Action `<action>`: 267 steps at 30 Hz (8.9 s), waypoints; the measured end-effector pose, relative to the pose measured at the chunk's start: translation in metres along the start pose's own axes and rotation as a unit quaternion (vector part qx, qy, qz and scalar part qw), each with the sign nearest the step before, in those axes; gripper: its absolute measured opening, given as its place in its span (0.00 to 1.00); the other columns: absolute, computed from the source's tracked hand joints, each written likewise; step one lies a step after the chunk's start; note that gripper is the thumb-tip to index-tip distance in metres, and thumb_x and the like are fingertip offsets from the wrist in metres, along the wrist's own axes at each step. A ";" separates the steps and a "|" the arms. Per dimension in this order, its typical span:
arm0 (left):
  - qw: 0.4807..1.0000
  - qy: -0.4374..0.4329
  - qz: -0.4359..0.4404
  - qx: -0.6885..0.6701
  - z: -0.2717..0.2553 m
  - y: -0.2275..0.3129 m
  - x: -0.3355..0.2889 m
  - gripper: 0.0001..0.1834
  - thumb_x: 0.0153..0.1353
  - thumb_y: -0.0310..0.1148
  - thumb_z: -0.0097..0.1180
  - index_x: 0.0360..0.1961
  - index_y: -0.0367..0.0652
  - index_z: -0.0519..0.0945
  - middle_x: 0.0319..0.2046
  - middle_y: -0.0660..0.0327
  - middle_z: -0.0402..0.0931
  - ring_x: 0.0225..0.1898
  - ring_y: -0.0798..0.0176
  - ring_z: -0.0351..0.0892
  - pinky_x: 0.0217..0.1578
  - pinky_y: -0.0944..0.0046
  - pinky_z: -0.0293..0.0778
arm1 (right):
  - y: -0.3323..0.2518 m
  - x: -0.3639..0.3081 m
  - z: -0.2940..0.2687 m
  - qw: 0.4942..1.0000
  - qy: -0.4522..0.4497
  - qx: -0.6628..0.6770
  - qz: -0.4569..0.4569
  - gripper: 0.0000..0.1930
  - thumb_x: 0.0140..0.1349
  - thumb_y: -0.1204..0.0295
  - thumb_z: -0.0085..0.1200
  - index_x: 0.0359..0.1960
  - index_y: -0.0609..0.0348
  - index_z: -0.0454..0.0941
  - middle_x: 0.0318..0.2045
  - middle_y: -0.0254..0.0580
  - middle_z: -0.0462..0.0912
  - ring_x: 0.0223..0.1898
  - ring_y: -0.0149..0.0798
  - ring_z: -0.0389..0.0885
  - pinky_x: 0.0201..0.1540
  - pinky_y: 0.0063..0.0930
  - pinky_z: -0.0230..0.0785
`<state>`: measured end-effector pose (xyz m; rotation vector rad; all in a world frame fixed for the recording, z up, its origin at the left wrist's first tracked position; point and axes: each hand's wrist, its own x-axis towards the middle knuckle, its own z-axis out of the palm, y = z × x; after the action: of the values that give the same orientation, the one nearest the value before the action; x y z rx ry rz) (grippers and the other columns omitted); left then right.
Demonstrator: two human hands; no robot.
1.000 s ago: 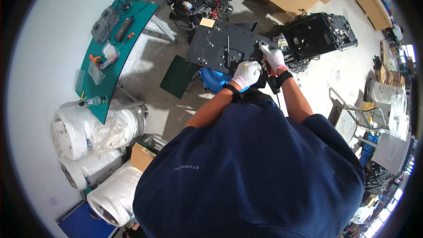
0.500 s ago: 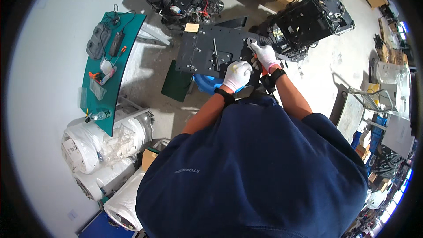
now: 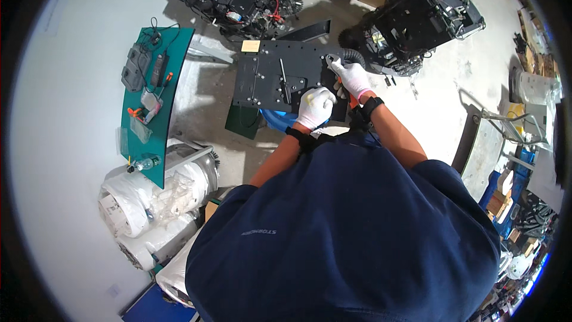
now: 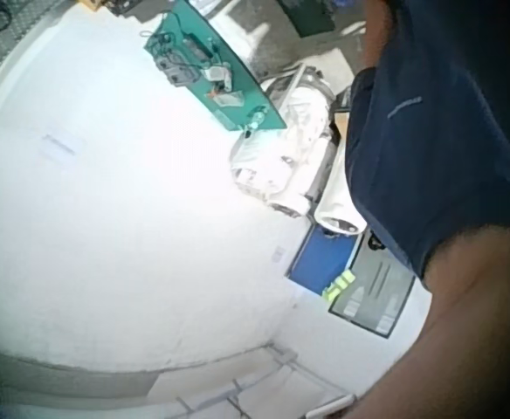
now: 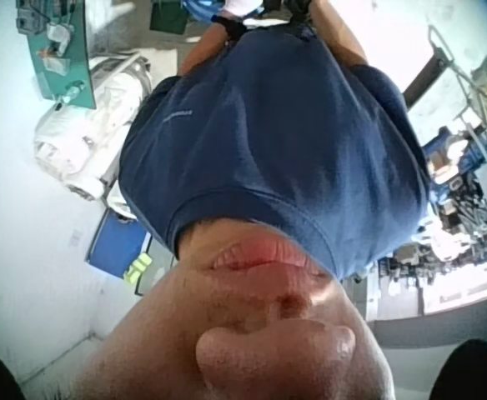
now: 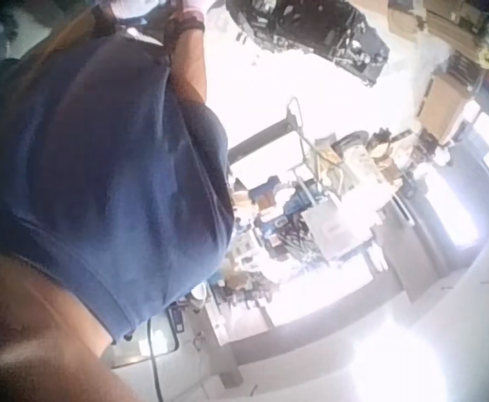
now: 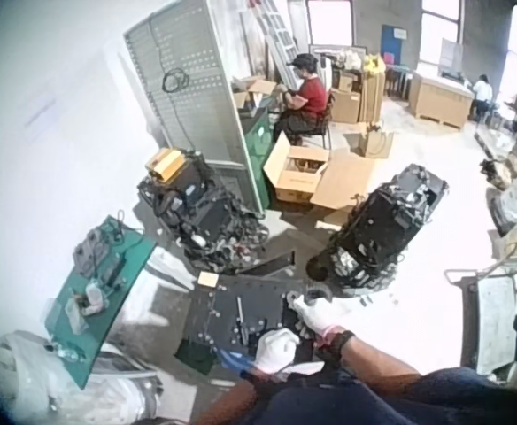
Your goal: The worker is assembling a mechanical component, using a wrench to tighten bolts on a black metal plate before attaching it to a larger machine base.
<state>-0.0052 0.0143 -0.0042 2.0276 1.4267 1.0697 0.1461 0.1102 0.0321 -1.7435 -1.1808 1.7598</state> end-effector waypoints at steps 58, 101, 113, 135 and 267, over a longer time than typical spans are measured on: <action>0.994 0.075 -0.071 0.042 0.009 0.009 -0.008 0.07 0.47 0.24 0.50 0.20 0.47 0.80 0.24 0.61 0.80 0.29 0.52 0.80 0.33 0.53 0.74 | 0.014 0.023 -0.050 0.992 -0.049 -0.078 -0.083 0.18 0.72 0.60 0.54 0.34 0.66 0.78 0.21 0.40 0.81 0.17 0.29 0.79 0.19 0.26 0.70; 0.991 0.043 0.029 -0.122 -0.006 -0.014 -0.020 0.05 0.51 0.20 0.49 0.25 0.37 0.77 0.25 0.53 0.78 0.30 0.48 0.81 0.32 0.53 0.76 | 0.028 0.001 0.036 0.985 0.065 0.156 -0.027 0.15 0.68 0.61 0.56 0.32 0.62 0.79 0.23 0.44 0.83 0.17 0.39 0.80 0.21 0.34 0.74; 0.991 0.027 0.014 -0.130 -0.008 -0.008 -0.021 0.06 0.50 0.20 0.50 0.23 0.38 0.78 0.26 0.54 0.79 0.31 0.49 0.81 0.35 0.53 0.76 | 0.022 -0.003 0.028 0.992 0.047 0.115 -0.008 0.19 0.70 0.56 0.57 0.34 0.63 0.80 0.24 0.41 0.82 0.19 0.35 0.79 0.22 0.30 0.73; 0.997 0.033 -0.073 -0.009 0.004 0.010 -0.014 0.06 0.48 0.23 0.52 0.22 0.47 0.80 0.25 0.59 0.78 0.30 0.51 0.79 0.34 0.52 0.74 | -0.023 0.032 -0.046 0.976 -0.183 -0.115 0.004 0.17 0.72 0.61 0.53 0.33 0.65 0.76 0.19 0.42 0.79 0.15 0.35 0.79 0.13 0.30 0.68; 0.955 0.167 -0.208 0.126 0.020 0.025 -0.006 0.08 0.45 0.24 0.50 0.19 0.46 0.81 0.22 0.59 0.80 0.25 0.52 0.80 0.29 0.55 0.75 | -0.178 0.151 0.013 0.462 -0.511 -0.689 -0.225 0.19 0.56 0.57 0.65 0.25 0.65 0.85 0.17 0.40 0.81 0.18 0.36 0.82 0.18 0.32 0.74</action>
<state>0.0239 0.0015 -0.0003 1.6318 2.1452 1.1184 0.0622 0.3241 0.0749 -0.0326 -3.8064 1.1989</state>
